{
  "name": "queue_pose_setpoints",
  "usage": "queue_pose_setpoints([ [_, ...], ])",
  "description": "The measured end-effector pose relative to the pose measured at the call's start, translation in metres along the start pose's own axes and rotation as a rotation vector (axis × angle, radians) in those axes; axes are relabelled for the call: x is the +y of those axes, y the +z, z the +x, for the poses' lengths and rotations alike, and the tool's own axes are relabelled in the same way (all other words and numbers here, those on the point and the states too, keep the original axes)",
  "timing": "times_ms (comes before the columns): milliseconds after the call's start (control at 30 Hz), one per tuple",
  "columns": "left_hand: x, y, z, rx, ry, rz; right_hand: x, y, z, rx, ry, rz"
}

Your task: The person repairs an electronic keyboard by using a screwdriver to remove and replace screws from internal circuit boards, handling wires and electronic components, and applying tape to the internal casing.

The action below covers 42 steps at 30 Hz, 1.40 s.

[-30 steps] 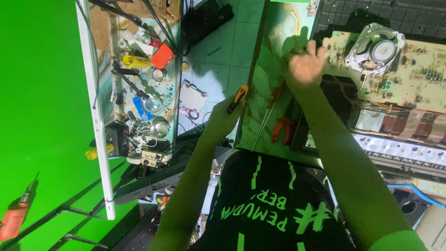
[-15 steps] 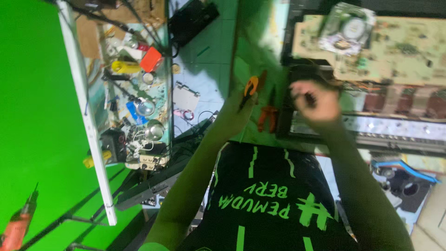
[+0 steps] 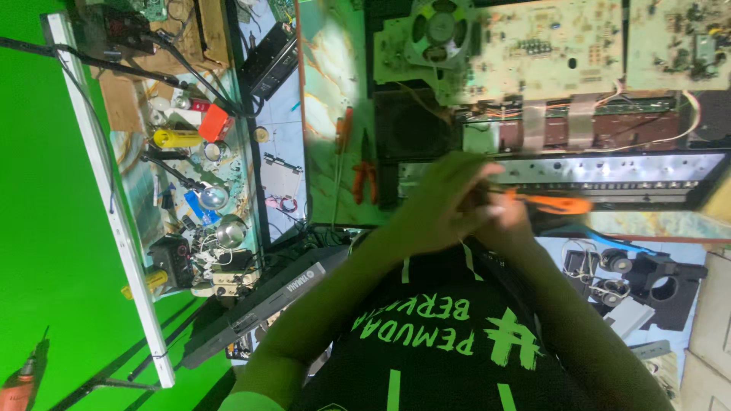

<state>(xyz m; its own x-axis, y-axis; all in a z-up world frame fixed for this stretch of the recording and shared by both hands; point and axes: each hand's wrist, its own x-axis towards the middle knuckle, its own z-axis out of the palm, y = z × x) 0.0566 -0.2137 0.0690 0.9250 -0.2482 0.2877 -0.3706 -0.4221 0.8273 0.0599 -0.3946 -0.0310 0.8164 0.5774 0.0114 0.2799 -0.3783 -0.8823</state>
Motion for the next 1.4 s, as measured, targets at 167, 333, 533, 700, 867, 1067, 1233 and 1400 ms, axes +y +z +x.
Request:
queue_pose_setpoints([
  [167,-0.031,0.022,-0.004,-0.123,-0.095,0.139,0.005,-0.057,-0.026,0.151,0.319,0.050],
  [333,-0.051,0.051,-0.015,-0.046,-0.209,0.155,-0.007,-0.059,-0.004,0.233,0.121,-0.044],
  [533,-0.079,0.057,0.001,0.110,-0.257,0.213,0.023,-0.057,0.019,0.191,0.108,-0.038],
  [700,-0.110,0.060,0.001,0.178,-0.446,0.401,0.030,-0.048,0.043,0.308,-0.012,-0.082],
  [867,-0.136,0.079,-0.001,0.183,-0.513,0.497,0.039,-0.035,0.057,0.287,-0.036,-0.044],
  [1067,-0.138,0.083,0.008,0.115,-0.671,0.501,0.049,-0.026,0.064,0.212,0.038,-0.090],
  [1233,-0.132,0.080,0.011,0.171,-0.598,0.483,0.053,-0.024,0.064,0.206,-0.016,-0.091],
  [1400,-0.136,0.080,0.010,0.138,-0.629,0.464,0.057,-0.022,0.066,0.200,0.009,-0.080],
])
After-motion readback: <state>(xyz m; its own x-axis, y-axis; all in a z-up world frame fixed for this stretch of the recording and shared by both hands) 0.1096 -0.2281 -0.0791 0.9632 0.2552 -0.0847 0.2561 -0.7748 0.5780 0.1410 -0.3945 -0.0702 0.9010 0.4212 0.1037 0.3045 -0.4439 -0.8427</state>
